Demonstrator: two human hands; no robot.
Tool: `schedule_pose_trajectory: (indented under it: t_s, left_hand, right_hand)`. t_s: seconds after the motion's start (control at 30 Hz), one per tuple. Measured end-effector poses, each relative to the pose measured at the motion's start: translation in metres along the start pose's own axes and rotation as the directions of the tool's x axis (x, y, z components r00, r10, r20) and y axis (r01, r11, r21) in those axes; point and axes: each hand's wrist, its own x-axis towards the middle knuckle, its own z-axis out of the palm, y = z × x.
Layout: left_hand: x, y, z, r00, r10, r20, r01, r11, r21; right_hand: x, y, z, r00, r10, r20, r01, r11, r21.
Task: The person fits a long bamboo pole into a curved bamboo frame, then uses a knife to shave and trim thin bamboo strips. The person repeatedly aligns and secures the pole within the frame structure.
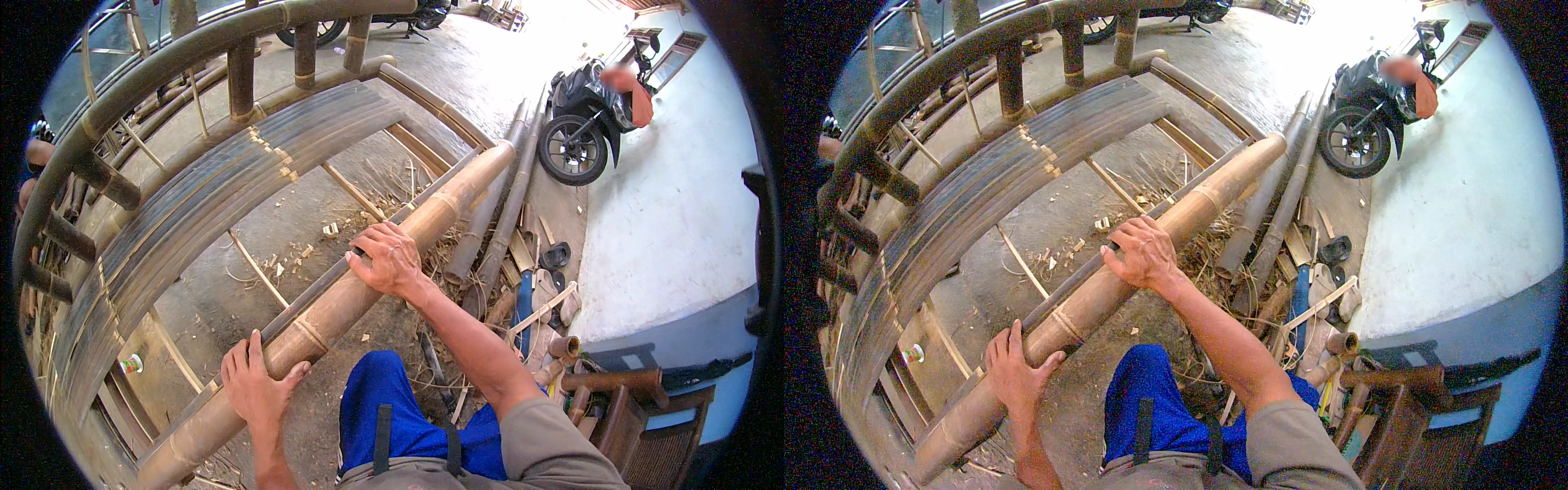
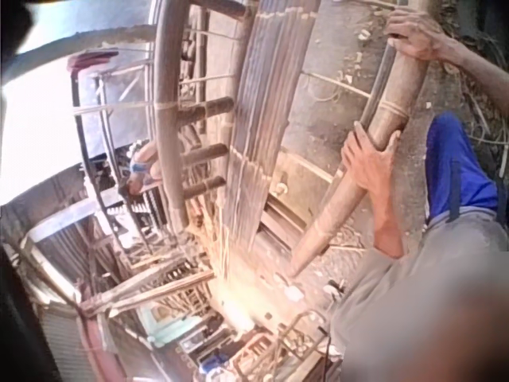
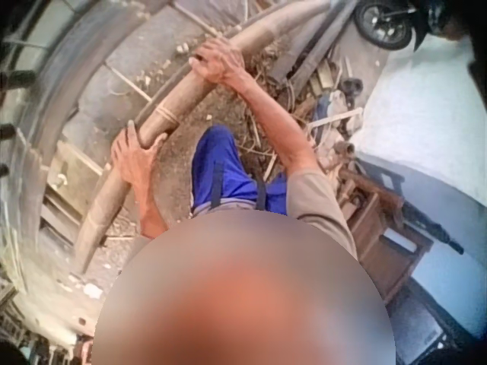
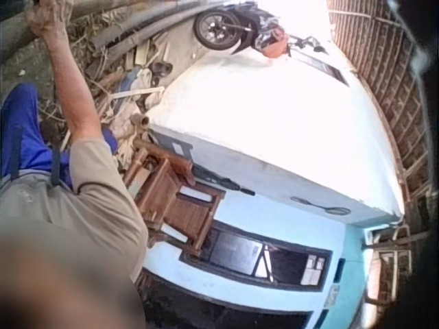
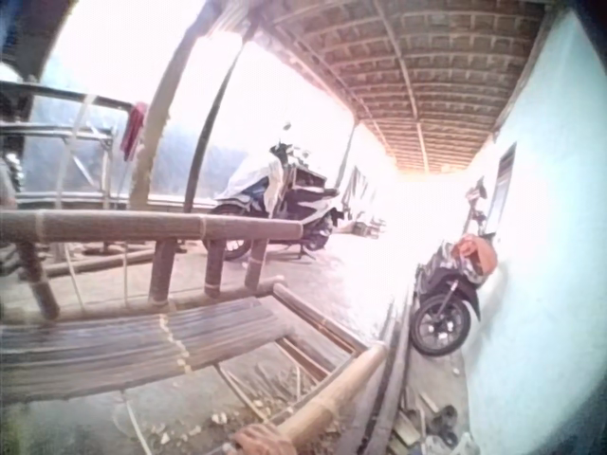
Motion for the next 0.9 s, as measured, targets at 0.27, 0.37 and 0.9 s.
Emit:
schedule_pose_trajectory:
  t_s: [0.27, 0.37, 0.9]
  left_hand:
    - [0.003, -0.008, 0.006, 1.000, -0.005, 0.029, 0.006, 0.999, -0.037]
    - [0.004, -0.009, 0.007, 0.998, -0.016, 0.058, 0.019, 0.999, -0.048]
    - [0.020, -0.002, -0.004, 0.997, 0.076, 0.032, -0.077, 0.997, 0.017]
  right_hand:
    - [0.038, 0.157, -0.044, 0.974, 0.209, -0.084, -0.221, 0.960, -0.170]
    - [0.043, 0.259, -0.073, 0.923, 0.379, 0.064, -0.325, 0.859, -0.396]
    - [0.061, 0.326, -0.095, 0.962, 0.274, -0.003, -0.269, 0.941, -0.208]
